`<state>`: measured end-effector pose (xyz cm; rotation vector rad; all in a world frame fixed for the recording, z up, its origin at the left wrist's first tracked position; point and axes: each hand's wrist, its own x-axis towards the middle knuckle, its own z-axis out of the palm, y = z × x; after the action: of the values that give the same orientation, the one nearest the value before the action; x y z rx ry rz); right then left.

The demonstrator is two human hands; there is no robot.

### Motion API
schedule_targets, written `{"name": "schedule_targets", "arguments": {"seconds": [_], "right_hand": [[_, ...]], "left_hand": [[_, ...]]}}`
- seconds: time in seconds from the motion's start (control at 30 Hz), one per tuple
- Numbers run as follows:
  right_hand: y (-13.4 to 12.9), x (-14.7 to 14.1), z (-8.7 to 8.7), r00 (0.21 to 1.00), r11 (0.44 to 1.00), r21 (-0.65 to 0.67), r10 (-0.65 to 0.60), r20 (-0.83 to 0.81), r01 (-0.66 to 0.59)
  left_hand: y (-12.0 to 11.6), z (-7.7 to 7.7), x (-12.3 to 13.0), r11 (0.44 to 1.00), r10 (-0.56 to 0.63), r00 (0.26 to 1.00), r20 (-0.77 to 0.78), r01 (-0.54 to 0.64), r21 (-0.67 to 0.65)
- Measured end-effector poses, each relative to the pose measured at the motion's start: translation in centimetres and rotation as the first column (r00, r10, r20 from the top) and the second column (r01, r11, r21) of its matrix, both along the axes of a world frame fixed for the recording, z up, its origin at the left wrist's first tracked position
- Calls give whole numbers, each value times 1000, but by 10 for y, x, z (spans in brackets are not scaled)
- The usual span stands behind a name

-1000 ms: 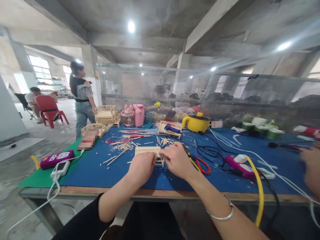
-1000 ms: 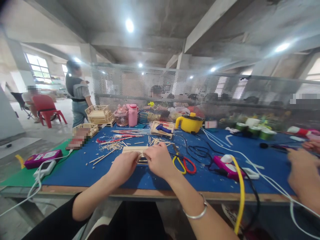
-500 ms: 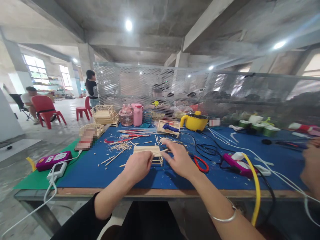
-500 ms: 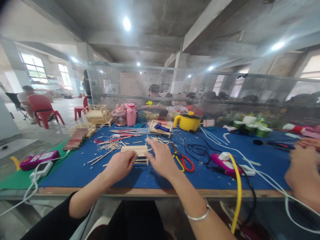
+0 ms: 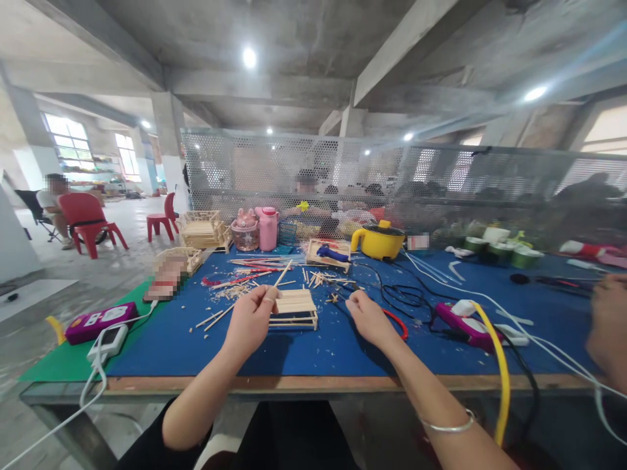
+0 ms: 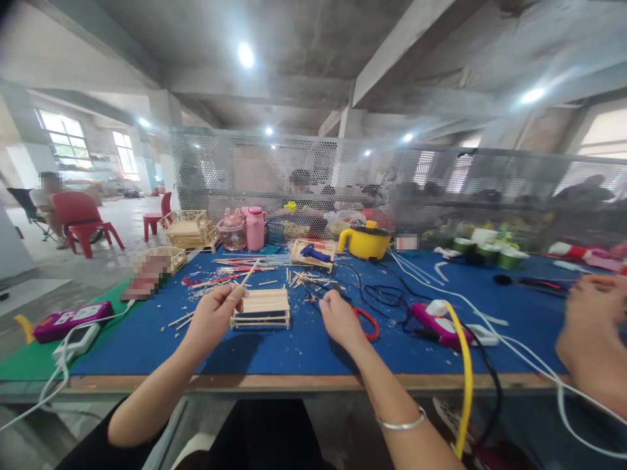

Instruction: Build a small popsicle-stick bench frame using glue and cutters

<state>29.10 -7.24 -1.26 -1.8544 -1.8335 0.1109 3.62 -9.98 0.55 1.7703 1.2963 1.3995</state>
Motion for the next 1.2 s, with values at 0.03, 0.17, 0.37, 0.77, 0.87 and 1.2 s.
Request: {"name": "schedule_targets", "arguments": {"seconds": [0.03,0.17,0.37,0.77,0.87,1.2], "right_hand": [[-2,2,3,992,999,45,10,-123,-5],[-27,-7,21,604,986,165,150,-783,-30],[-74,-41,39,87,919,191,234,-968,-345],[-48,-54,20,17,534,182,347,-938,-826],[-46,-55,23,-2,554,266,431,-902,-789],[-35,-21,27,794,864,28,475,-379,-503]], "left_hand": [[-1,0,2,1000,-30,999,27,30,3],[-8,2,13,980,-187,982,15,185,79],[-12,10,30,906,-415,907,-65,419,64],[-12,-3,37,760,-611,772,173,634,-146],[-13,-5,37,787,-570,794,210,602,-139],[5,-11,23,985,-166,960,225,173,-11]]}}
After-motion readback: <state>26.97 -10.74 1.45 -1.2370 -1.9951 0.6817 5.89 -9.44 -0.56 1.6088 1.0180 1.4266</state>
